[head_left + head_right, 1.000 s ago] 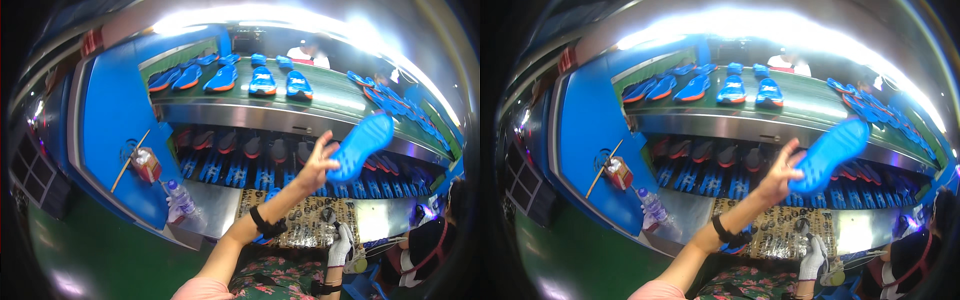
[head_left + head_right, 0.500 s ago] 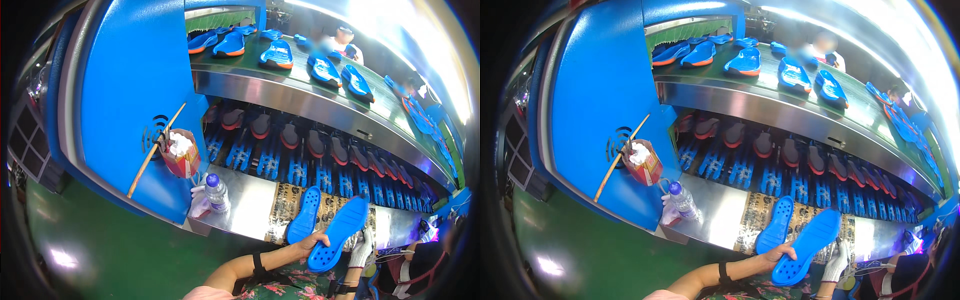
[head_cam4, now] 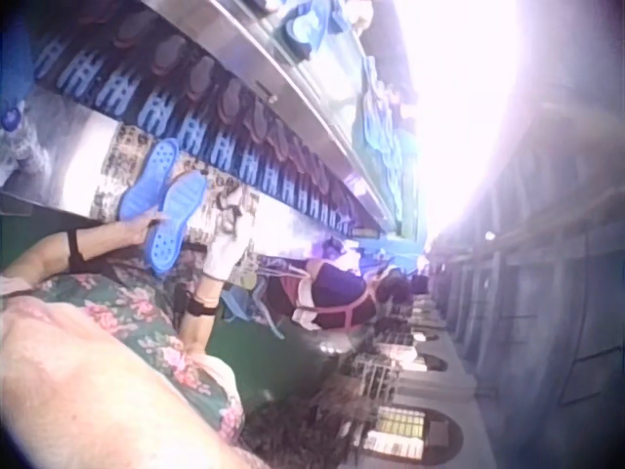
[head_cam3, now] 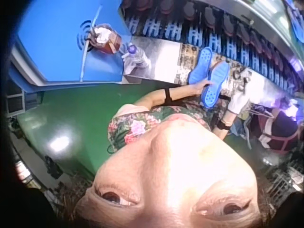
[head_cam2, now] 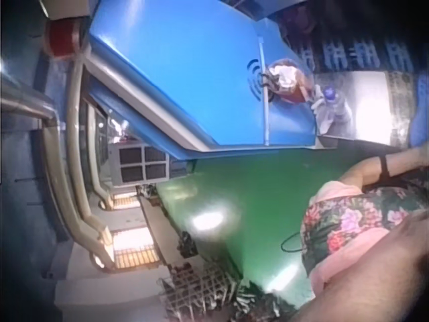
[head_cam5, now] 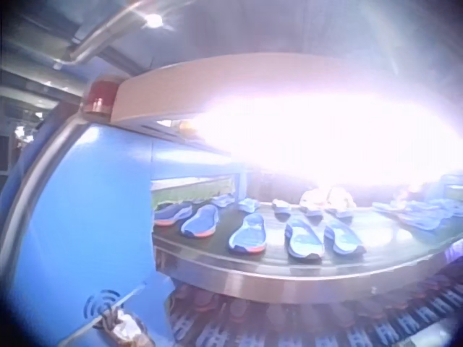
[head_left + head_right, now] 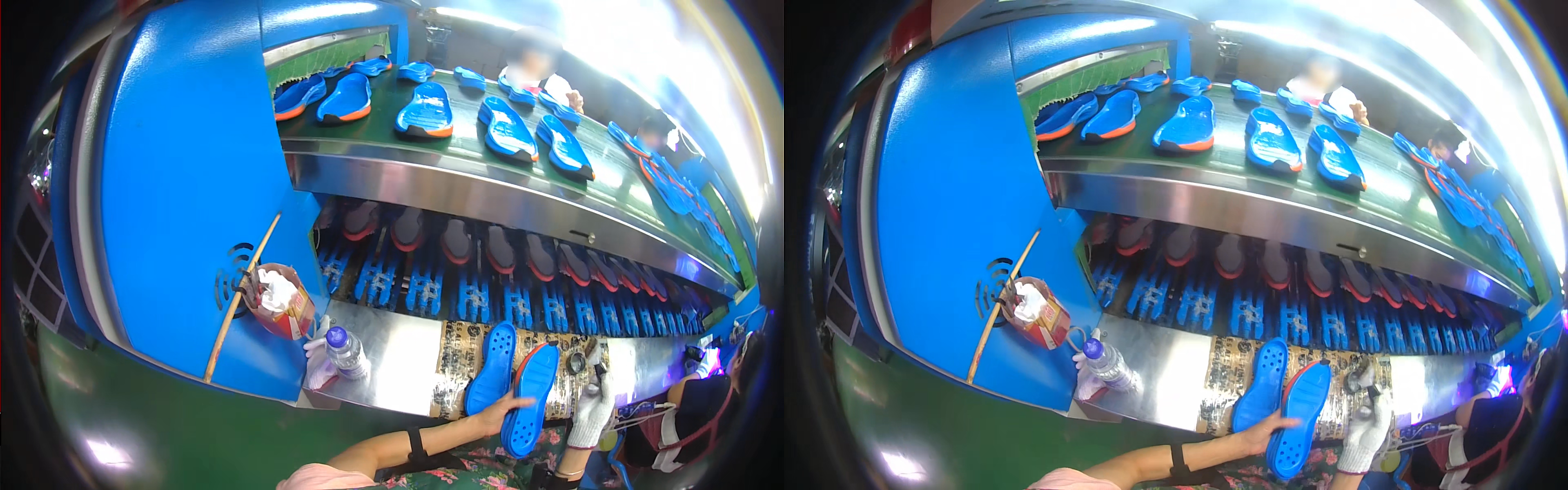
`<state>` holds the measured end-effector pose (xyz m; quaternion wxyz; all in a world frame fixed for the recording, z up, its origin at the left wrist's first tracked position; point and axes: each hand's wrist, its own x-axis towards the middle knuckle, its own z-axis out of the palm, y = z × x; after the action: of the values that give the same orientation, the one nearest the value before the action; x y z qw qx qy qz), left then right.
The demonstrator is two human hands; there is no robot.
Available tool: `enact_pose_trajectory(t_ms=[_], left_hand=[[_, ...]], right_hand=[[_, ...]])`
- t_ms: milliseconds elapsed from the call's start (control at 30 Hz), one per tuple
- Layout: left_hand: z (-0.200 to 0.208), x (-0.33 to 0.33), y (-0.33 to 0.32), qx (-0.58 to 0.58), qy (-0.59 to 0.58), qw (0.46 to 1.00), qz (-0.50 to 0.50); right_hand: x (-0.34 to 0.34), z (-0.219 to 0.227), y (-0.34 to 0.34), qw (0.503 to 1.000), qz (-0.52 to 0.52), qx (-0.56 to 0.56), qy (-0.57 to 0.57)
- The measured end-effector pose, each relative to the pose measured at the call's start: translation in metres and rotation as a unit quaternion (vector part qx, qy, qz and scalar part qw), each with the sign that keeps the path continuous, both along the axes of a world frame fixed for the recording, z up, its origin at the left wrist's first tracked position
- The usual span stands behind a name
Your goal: Applying adhesive with a brush to the underside of blue shoe soles at a factory workstation.
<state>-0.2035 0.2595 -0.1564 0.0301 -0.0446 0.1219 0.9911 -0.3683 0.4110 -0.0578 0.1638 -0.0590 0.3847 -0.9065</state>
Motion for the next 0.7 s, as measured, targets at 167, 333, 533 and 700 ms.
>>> enact_pose_trajectory(t_ms=[167,333,533,700], left_hand=[[0.015,0.009,0.005,0.101,0.014,0.994,0.039],[0.044,0.022,0.023,0.1,0.031,0.991,0.079],[0.058,0.019,0.042,0.096,-0.002,0.993,0.075],[0.07,0.012,0.041,0.076,0.042,0.995,0.042]], right_hand=[[0.048,0.02,-0.023,0.992,0.08,0.06,0.082],[0.073,0.031,-0.024,0.979,0.096,0.143,0.11],[0.074,0.045,-0.006,0.962,0.129,0.16,0.179],[0.07,0.049,0.001,0.943,0.106,0.213,0.234]])
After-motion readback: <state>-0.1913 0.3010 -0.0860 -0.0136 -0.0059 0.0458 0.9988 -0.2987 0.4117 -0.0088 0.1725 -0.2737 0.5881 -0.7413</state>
